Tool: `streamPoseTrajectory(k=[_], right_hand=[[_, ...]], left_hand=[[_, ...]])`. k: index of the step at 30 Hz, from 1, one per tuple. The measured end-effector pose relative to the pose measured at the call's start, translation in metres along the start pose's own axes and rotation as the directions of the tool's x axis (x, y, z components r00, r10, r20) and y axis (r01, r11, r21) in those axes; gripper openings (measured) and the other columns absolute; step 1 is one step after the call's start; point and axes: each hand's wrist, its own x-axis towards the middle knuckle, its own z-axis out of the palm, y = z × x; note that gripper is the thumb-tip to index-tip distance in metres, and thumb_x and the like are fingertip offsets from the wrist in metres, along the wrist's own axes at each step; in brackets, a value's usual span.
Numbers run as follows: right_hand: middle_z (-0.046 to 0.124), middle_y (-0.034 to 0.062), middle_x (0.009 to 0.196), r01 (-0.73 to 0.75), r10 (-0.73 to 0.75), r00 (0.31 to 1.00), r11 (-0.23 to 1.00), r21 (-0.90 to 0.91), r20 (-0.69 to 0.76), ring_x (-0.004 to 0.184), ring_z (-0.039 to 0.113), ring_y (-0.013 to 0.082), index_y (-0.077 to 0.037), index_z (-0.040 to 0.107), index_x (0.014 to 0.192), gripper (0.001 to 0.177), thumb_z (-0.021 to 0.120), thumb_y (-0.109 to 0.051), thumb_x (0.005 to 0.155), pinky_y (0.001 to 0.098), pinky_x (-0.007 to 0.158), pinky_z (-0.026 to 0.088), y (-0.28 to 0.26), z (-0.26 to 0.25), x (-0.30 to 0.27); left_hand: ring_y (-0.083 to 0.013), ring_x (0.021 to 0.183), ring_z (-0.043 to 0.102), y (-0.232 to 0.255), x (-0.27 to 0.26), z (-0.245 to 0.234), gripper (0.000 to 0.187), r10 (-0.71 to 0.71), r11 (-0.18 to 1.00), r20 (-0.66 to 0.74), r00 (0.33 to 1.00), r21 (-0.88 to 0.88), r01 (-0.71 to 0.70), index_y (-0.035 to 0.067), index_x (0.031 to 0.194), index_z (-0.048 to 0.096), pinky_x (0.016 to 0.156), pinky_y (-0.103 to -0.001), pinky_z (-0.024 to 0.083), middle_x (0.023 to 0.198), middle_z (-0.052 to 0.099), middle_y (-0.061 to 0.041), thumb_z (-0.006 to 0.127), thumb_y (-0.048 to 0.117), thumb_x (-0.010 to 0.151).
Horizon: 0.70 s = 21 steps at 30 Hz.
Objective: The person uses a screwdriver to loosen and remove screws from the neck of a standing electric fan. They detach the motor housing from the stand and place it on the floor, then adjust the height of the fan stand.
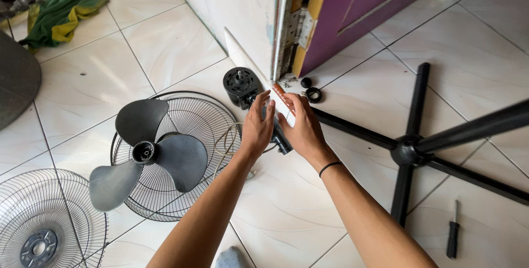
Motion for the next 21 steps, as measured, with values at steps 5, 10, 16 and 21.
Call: streamPoseTrajectory(k=[5,10,16,21], right_hand=[[0.059,0.0152,0.128,-0.067,0.066,0.997,0.998,-0.016,-0.048,0.114,0.063,0.0312,-0.008,0.047,0.136,0.050,0.070,-0.013,0.091,0.0418,0.092,0.053,-0.021,-0.043,-0.009],[0.060,0.0142,0.125,-0.015,0.007,0.989,0.998,-0.054,-0.148,0.115,0.064,0.0293,-0.008,0.048,0.136,0.050,0.070,-0.012,0.092,0.0412,0.095,0.052,-0.029,-0.085,-0.025],[0.061,0.0129,0.124,-0.035,0.013,0.969,0.996,-0.086,-0.248,0.114,0.065,0.0279,-0.009,0.049,0.135,0.048,0.070,-0.013,0.092,0.0407,0.093,0.053,-0.037,-0.142,-0.045],[0.062,0.0123,0.124,-0.039,-0.007,0.948,0.990,-0.137,-0.318,0.115,0.065,0.0275,-0.009,0.050,0.136,0.047,0.069,-0.012,0.093,0.0408,0.094,0.053,-0.041,-0.191,-0.063]], left_hand=[[-0.0341,0.130,0.060,0.039,-0.011,0.008,0.052,0.115,0.991,0.003,0.993,-0.063,-0.115,0.004,0.140,0.054,0.106,-0.044,0.047,0.133,0.065,-0.021,0.046,0.041,0.106],[-0.0334,0.125,0.064,0.076,-0.020,0.026,0.050,0.177,0.980,0.024,0.984,-0.093,-0.174,0.004,0.137,0.056,0.102,-0.043,0.050,0.132,0.066,-0.020,0.048,0.041,0.105],[-0.0337,0.122,0.066,0.120,-0.029,0.058,0.049,0.258,0.958,0.083,0.963,-0.153,-0.244,0.003,0.134,0.057,0.097,-0.043,0.054,0.129,0.068,-0.021,0.046,0.042,0.107],[-0.0353,0.120,0.066,0.160,-0.042,0.088,0.048,0.282,0.948,0.155,0.947,-0.199,-0.250,0.003,0.133,0.057,0.094,-0.044,0.055,0.131,0.067,-0.021,0.046,0.042,0.105]])
